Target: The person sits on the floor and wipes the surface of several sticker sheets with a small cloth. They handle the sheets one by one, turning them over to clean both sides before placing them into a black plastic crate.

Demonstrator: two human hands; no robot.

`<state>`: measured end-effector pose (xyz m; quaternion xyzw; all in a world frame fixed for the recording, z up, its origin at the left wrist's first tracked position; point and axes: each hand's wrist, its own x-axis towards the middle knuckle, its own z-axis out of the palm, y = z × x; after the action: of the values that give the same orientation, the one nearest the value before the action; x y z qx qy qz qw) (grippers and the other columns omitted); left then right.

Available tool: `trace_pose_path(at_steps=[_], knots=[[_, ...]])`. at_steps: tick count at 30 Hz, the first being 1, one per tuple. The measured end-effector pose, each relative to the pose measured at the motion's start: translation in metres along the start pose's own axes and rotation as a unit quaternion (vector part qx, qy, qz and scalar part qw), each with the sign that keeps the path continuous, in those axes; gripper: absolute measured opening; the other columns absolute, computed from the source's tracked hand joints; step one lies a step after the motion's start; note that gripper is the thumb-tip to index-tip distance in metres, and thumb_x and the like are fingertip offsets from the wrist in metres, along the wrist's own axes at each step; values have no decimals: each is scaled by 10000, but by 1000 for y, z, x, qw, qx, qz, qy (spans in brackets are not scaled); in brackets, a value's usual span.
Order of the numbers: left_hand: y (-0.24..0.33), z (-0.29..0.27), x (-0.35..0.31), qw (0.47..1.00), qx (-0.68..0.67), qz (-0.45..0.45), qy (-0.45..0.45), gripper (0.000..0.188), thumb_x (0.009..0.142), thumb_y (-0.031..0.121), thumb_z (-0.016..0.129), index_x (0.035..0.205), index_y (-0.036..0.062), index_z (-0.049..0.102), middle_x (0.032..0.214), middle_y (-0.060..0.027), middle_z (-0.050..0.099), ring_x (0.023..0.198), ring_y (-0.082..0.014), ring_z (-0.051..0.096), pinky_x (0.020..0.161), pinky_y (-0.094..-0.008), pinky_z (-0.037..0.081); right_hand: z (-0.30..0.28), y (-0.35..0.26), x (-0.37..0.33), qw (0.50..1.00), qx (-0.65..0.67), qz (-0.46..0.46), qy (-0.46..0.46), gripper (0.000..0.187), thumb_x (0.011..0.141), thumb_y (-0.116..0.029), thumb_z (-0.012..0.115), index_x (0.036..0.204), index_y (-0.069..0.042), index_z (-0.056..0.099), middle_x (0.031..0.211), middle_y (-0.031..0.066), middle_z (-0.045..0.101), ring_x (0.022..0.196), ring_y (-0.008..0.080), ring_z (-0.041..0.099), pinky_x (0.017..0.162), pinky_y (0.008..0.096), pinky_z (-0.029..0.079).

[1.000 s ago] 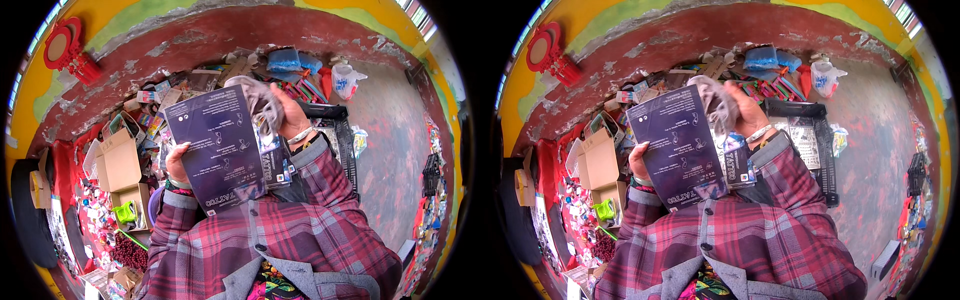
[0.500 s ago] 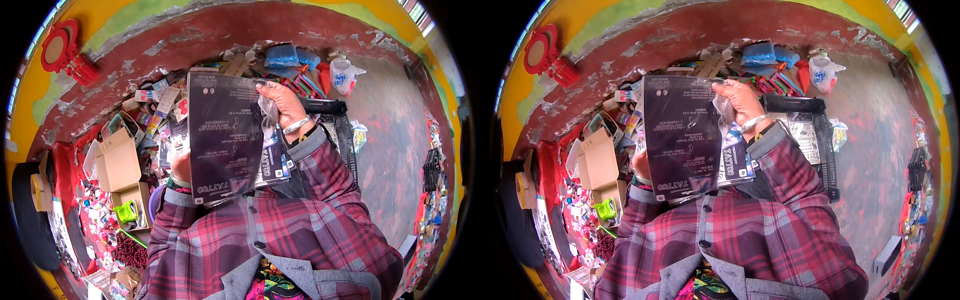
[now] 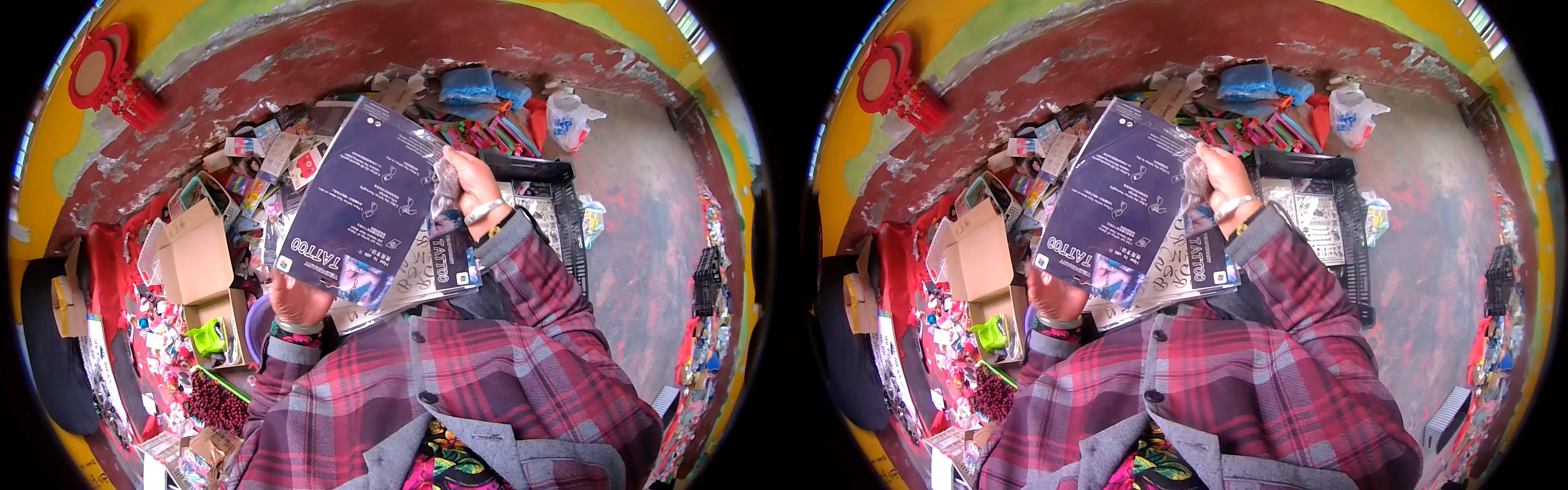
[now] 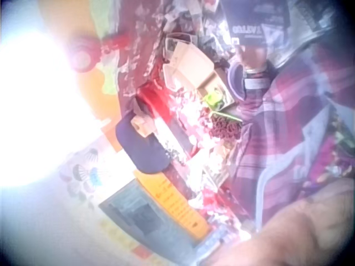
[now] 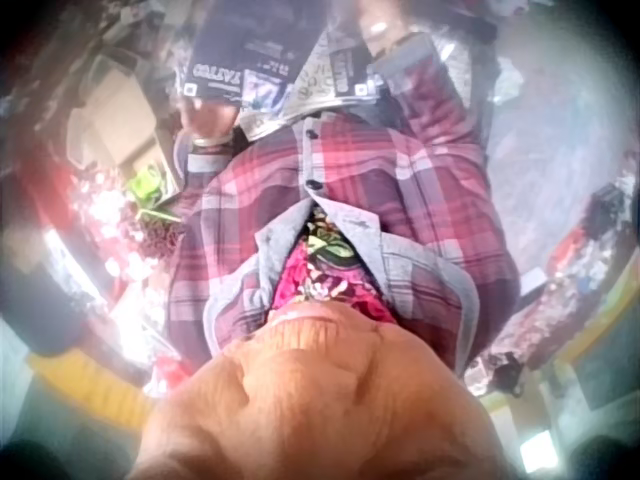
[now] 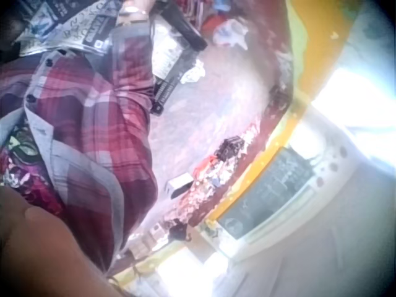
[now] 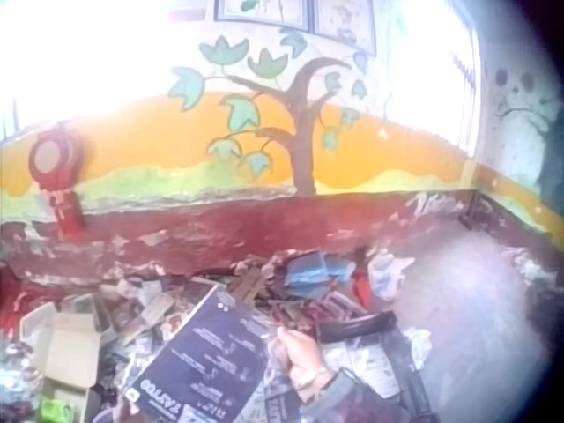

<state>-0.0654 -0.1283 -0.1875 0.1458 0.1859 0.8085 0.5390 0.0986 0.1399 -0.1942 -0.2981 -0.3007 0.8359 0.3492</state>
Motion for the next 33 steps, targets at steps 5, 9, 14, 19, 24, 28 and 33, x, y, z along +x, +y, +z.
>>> trace_pose_path(at_steps=[5,9,14,19,24,28,33], knots=[[-6,-14,11,994,-32,-56,87,355,950,165,478,1259,-9,489,1233,-149,574,1140,-284,552,1016,-450,401,-18,-26,-47,994,-99,-36,14,152,909,-172,611,915,-22,587,752,29,611,621,114,591,550,261,490],[-19,-18,23,980,-93,-153,89,324,955,142,464,1235,-18,492,1200,-167,583,1105,-292,573,1001,-459,430,-72,-62,-60,930,-199,-249,184,131,930,-147,555,944,-18,573,811,29,622,652,89,576,577,232,466],[-51,-11,42,957,-58,-254,127,303,960,169,480,1177,-36,526,1117,-158,621,1019,-266,611,954,-422,469,-41,-64,-92,864,-383,-305,112,318,906,-133,555,1189,9,529,1007,57,613,896,117,578,802,261,459],[-61,-5,46,956,-26,-259,137,372,978,260,459,1228,-13,497,1152,-156,605,1055,-265,594,975,-429,451,-51,20,-97,662,-711,-237,0,399,851,-115,530,1248,-81,522,1337,137,490,1284,322,413,1030,452,339],[-60,8,44,972,-18,-220,82,542,984,457,368,1302,23,432,1257,-164,538,1153,-278,538,1003,-438,425,-21,49,-100,547,-783,-283,-88,457,832,-79,489,1289,-87,506,1365,131,473,1312,272,396,1069,459,266],[-65,-15,47,959,-54,-260,104,704,939,611,277,1356,54,387,1355,-154,461,1260,-294,444,1070,-462,346,14,86,-103,571,-717,-332,-222,460,843,-89,482,1298,-23,473,1378,184,440,1292,294,414,1015,409,334],[-64,-6,44,966,-27,-242,91,574,971,503,339,1327,60,419,1307,-129,504,1203,-284,493,1040,-441,378,34,70,-91,527,-748,-348,-203,456,810,-104,509,1264,-58,504,1342,137,483,1258,254,448,894,378,386]])
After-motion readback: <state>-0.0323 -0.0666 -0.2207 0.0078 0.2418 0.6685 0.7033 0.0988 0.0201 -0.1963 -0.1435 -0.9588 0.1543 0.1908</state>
